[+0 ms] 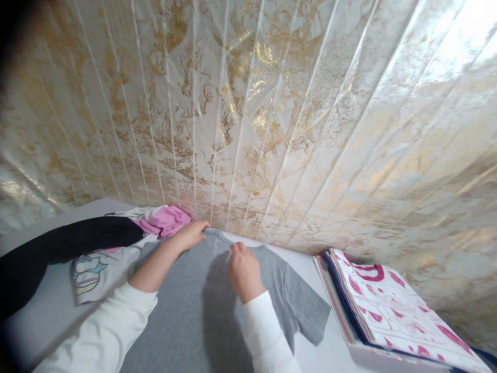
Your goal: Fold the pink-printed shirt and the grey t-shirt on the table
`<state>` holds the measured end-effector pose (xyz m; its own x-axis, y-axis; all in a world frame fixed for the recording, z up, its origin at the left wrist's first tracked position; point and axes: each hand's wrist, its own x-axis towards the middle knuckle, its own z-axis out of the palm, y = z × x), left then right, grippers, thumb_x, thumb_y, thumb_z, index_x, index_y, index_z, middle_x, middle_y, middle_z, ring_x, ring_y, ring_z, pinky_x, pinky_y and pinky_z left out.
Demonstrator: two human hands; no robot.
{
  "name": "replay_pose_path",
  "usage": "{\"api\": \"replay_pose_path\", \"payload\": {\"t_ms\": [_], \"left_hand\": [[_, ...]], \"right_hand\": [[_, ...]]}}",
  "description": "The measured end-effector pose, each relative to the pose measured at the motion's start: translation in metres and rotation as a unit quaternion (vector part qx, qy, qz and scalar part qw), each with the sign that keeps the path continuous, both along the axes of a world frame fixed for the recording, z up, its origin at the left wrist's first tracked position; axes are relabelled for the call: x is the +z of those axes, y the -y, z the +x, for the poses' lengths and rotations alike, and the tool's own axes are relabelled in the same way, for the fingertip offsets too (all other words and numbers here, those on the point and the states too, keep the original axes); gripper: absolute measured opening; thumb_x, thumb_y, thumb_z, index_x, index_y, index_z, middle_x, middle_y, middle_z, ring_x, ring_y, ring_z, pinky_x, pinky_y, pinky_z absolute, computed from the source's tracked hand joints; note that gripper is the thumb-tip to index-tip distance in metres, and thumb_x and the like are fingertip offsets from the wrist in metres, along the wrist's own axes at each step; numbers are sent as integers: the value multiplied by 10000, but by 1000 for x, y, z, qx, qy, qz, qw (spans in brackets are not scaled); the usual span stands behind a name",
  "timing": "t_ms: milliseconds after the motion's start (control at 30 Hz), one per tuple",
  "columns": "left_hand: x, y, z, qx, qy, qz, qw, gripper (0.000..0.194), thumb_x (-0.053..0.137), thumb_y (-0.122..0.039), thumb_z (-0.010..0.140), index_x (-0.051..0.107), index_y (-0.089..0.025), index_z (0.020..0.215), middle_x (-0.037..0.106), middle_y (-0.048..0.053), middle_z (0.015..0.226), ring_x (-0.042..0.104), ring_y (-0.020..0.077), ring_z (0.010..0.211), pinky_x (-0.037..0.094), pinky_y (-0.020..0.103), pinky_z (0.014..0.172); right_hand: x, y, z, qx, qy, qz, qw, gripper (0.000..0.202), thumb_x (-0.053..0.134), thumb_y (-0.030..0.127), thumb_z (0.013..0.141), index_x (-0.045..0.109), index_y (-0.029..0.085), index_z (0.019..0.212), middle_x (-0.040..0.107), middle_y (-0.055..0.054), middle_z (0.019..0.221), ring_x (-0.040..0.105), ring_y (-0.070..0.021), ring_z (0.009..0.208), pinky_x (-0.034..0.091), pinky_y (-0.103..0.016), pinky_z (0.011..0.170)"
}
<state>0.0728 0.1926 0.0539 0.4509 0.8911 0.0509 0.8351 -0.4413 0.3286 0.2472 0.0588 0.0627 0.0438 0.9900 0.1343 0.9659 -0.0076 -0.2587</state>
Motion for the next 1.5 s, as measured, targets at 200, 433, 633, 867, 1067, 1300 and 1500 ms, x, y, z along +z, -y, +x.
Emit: {"api": "replay_pose_path", "payload": {"t_ms": [200,433,633,867,1067,1300,1500], "left_hand": [[-15,53,7,-40,-31,11,999,212,527,-240,973,620,-136,1133,635,109,1145,624,234,1030,506,423,898],[-54,87,-29,-67,-20,93,993,493,452,-321,948,451,-205,1427,358,98,1531,271,282,1429,251,454,1132],[-53,86,-26,-50,-24,131,990,504,422,-287,919,487,-149,1399,321,136,1536,260,297,1433,271,469,1125],[-80,167,-43,-96,-19,143,985,690,549,-384,863,344,-198,1495,234,103,1558,307,314,1411,348,448,1104],[-92,186,-78,-144,-2,140,980,791,565,-505,882,137,-334,1525,261,27,1550,385,278,1377,360,402,1106],[-82,188,-75,-128,-8,136,982,919,597,-470,851,-45,-339,1495,167,6,1560,312,288,1412,361,432,1104],[-88,188,-83,-113,12,106,988,1005,633,-449,777,-96,-406,1466,126,-59,1551,332,288,1401,389,436,1093]], "right_hand": [[-40,49,-53,110,-10,7,994,459,397,7,843,633,223,1173,629,-83,1273,616,-217,1111,470,-358,937],[-68,57,-36,95,-8,19,995,619,488,440,942,336,199,1491,227,-65,1577,207,-273,1457,232,-485,1172],[-60,63,-39,93,-22,4,995,606,498,443,937,355,224,1484,208,-68,1575,211,-271,1451,257,-489,1164],[-47,67,-17,158,-15,-35,987,500,467,274,955,412,235,1450,291,-54,1557,259,-224,1441,287,-454,1156],[-37,46,-14,245,-17,-49,968,528,438,363,976,349,240,1482,257,-43,1574,196,-210,1462,213,-436,1180],[-47,-46,-28,182,1,-43,982,544,432,337,972,339,180,1485,263,-97,1569,211,-215,1458,218,-429,1171],[-45,-39,-44,161,-9,-23,987,565,444,341,963,352,117,1473,263,-145,1563,251,-232,1445,265,-426,1154]]}}
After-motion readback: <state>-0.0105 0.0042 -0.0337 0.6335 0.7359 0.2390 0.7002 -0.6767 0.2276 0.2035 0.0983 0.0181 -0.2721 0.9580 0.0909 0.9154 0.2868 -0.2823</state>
